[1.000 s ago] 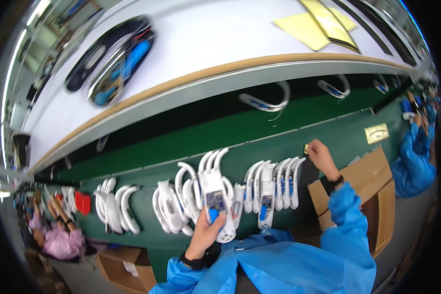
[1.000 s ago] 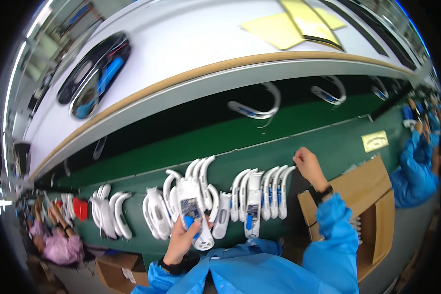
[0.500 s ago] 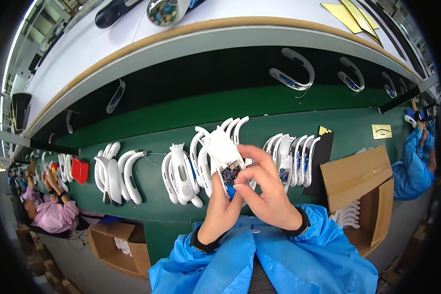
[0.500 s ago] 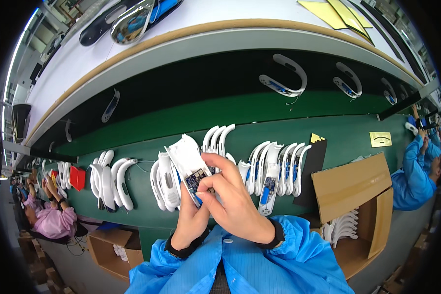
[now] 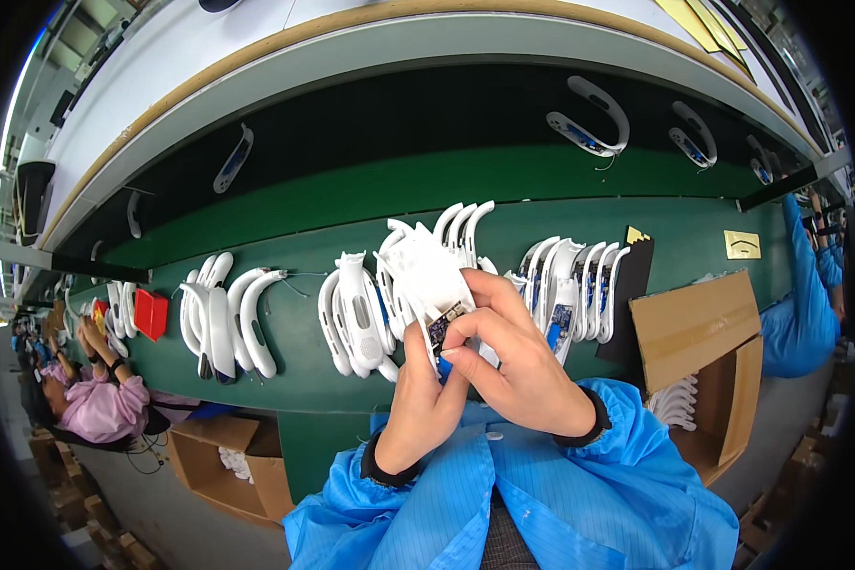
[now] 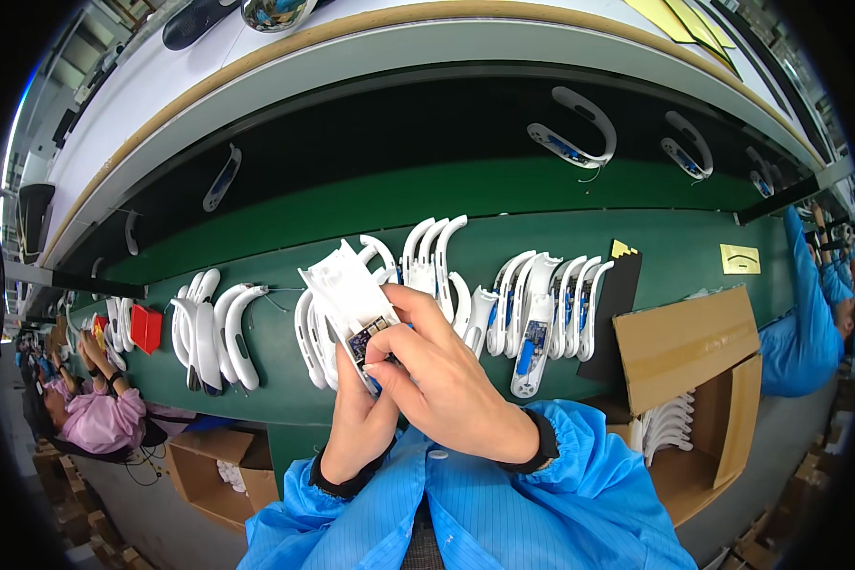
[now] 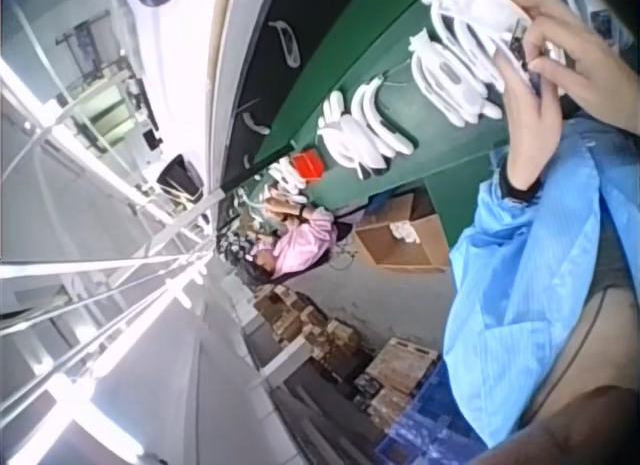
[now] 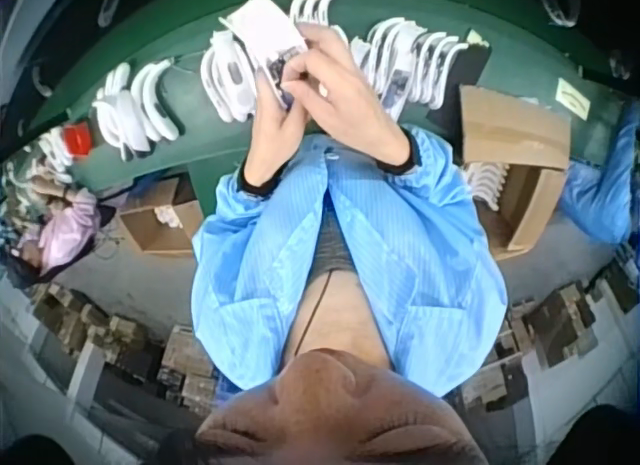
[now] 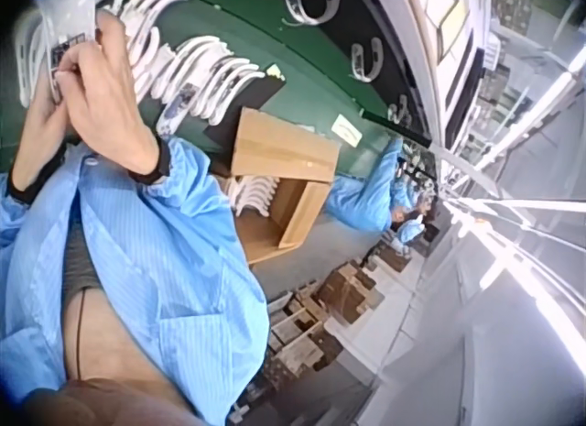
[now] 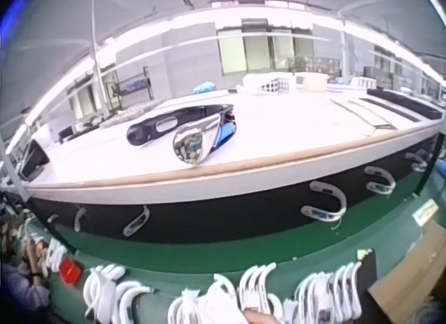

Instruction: Assembling electronic circuit boards into white plastic shells for neck-worn devices.

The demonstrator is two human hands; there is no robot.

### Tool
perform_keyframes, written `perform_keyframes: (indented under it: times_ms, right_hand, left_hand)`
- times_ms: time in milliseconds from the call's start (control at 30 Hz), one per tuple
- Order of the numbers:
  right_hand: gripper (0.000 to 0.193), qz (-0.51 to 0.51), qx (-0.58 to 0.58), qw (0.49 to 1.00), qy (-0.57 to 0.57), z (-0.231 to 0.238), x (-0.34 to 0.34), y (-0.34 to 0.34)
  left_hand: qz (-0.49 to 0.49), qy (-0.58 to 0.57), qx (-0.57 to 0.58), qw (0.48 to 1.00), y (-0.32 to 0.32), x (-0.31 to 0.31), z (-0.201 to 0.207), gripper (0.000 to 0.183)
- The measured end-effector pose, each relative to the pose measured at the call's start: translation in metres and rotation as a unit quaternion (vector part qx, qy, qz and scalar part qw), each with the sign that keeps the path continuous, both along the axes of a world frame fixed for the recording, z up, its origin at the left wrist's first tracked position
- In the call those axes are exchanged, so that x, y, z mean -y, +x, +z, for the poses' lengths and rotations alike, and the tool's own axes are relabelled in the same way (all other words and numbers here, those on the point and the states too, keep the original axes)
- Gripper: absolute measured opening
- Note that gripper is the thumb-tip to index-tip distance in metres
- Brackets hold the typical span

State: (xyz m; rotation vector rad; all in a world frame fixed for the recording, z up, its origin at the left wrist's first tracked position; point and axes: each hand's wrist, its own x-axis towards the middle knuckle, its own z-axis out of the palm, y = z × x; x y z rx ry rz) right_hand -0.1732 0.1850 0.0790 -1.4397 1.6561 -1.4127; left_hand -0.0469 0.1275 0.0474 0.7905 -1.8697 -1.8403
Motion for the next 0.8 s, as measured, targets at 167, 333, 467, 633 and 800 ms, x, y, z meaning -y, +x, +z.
perform_keyframes:
  times_ms: [167, 333, 467, 633, 800]
  right_hand:
    - [0.012, 0.013, 0.003, 1.000, 0.014, 0.003, 0.002, 0.001]
    - [0.012, 0.021, 0.012, 1.000, 0.002, 0.002, 0.005, 0.005]
    - [0.012, 0.016, 0.010, 1.000, 0.002, 0.002, 0.004, 0.008]
    - [0.013, -0.004, -0.002, 1.000, -0.006, 0.000, 0.005, 0.009]
    - [0.015, -0.004, 0.018, 1.000, -0.010, -0.004, 0.014, 0.014]
  left_hand:
    - [-0.001, -0.014, -0.010, 1.000, 0.003, 0.003, 0.000, 0.059]
    - [0.001, -0.039, 0.015, 0.999, 0.006, 0.004, 0.003, 0.059]
    - [0.002, -0.038, 0.021, 0.999, 0.007, 0.002, 0.003, 0.059]
    - [-0.001, -0.034, 0.026, 0.999, 0.007, 0.003, 0.004, 0.059]
    - [0.058, -0.111, 0.020, 0.992, 0.006, 0.005, 0.000, 0.047]
